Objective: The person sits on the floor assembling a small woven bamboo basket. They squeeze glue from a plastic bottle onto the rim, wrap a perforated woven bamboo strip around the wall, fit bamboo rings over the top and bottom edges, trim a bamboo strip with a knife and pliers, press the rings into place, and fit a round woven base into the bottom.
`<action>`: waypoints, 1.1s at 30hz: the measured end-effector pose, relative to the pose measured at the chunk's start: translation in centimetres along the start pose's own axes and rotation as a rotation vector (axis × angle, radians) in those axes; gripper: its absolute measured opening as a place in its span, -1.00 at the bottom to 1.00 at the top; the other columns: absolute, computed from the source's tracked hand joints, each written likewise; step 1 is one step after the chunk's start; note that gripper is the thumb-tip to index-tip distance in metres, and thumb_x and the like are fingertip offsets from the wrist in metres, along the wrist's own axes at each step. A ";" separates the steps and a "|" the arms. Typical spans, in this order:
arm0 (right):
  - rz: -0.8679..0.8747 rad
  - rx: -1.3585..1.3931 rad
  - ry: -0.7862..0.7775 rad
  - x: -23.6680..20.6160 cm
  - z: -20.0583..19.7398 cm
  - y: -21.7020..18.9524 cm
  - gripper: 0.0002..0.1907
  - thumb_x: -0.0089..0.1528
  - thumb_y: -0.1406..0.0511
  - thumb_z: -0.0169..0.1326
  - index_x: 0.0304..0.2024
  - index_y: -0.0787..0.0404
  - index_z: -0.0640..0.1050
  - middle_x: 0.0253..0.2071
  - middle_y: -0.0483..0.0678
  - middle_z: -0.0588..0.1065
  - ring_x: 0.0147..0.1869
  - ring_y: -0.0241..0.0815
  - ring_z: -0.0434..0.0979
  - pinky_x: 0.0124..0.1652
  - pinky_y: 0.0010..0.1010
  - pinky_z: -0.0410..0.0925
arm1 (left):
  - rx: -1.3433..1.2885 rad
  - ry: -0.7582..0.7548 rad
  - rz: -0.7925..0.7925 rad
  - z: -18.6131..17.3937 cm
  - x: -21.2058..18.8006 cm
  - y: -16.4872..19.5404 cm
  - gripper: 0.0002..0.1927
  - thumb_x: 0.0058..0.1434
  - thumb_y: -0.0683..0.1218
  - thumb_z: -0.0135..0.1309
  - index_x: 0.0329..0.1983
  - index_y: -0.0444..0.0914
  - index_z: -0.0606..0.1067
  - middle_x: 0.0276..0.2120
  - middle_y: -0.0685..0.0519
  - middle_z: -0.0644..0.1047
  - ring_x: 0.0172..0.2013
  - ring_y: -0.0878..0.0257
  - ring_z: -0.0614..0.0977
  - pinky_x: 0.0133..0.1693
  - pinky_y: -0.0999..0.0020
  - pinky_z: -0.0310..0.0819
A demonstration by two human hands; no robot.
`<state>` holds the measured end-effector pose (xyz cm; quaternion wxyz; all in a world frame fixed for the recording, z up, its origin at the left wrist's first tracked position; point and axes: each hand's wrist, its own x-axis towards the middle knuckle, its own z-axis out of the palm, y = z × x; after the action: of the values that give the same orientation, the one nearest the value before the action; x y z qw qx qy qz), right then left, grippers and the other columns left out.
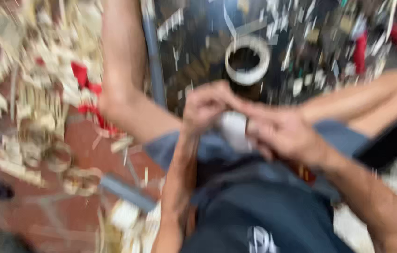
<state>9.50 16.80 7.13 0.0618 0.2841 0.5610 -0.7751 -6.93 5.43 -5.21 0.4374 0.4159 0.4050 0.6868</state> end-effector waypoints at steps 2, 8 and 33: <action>-0.029 0.069 0.008 -0.7 0.1 2.2 -0.42 0.38 0.31 -0.07 0.48 0.11 0.31 -0.49 -0.21 0.40 -0.54 -0.46 0.32 -0.51 -0.59 0.29 | -0.079 0.067 -0.155 -0.2 -1.6 -0.9 -0.92 0.31 -0.27 0.11 -0.27 -0.42 0.56 -0.30 -0.01 0.57 -0.27 0.25 0.59 -0.21 0.36 0.48; -0.183 0.024 0.135 -0.7 1.0 7.5 -0.44 0.36 0.30 0.04 0.43 0.21 0.36 -0.41 -0.14 0.45 -0.51 -0.45 0.35 -0.52 -0.58 0.31 | -0.306 0.127 -0.175 -0.5 -2.9 -2.4 -0.73 0.30 -0.09 0.27 -0.12 -0.39 0.53 -0.20 0.04 0.55 -0.21 0.31 0.58 -0.13 0.41 0.48; -0.284 0.843 0.345 -0.7 -8.2 15.4 -0.72 0.62 0.04 -0.17 -0.02 0.06 0.33 -0.39 -0.14 0.25 -0.51 -0.34 0.24 -0.54 -0.49 0.17 | -0.348 0.297 0.082 1.8 -0.3 -2.2 -0.43 0.44 0.28 0.03 -0.27 -0.34 0.33 -0.54 0.14 0.28 -0.50 0.41 0.23 -0.43 0.46 0.05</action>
<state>19.56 18.48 -7.11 -0.2595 0.3294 0.2329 -0.8775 -4.58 6.16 -6.73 0.4098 0.2445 0.3233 0.8172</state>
